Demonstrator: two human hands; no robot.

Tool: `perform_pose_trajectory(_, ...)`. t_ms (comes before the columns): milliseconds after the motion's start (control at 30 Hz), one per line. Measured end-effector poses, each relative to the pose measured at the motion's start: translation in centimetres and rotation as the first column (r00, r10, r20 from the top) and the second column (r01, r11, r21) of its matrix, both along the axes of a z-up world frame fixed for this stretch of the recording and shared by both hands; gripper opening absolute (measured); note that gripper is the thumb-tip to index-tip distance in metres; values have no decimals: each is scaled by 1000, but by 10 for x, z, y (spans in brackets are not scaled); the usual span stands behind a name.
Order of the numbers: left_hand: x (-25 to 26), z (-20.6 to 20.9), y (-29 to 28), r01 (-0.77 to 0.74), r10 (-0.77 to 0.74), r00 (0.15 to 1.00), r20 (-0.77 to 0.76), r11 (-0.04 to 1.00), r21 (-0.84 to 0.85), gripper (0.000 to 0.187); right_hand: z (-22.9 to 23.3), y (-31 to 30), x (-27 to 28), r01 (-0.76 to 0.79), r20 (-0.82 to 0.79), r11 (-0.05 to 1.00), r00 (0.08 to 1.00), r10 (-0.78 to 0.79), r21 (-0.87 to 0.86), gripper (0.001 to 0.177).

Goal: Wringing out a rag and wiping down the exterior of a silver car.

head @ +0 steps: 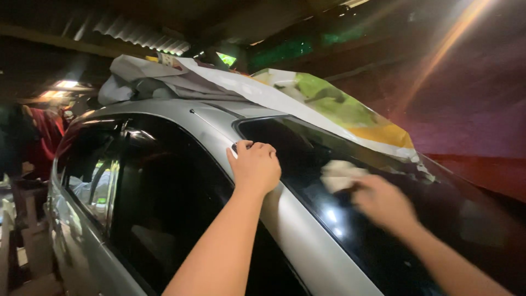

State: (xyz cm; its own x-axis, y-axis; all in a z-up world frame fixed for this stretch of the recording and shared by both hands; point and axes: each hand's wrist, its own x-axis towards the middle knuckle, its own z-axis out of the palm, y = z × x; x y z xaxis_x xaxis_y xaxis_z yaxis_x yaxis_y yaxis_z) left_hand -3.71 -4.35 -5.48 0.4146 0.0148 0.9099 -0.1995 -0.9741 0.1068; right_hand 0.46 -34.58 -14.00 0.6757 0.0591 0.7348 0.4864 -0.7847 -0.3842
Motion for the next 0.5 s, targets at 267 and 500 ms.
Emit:
perform_pose_trajectory(267, -3, -2, -6, 50, -31, 990, 137, 989, -142, 20, -35, -118, 81, 480, -245, 876, 856, -456, 49, 45)
perform_pose_trajectory(500, -16, 0, 5, 335, -277, 922, 269, 920, -202, 14, 45, 74, 33, -131, 88, 989, 988, 125, 72, 32)
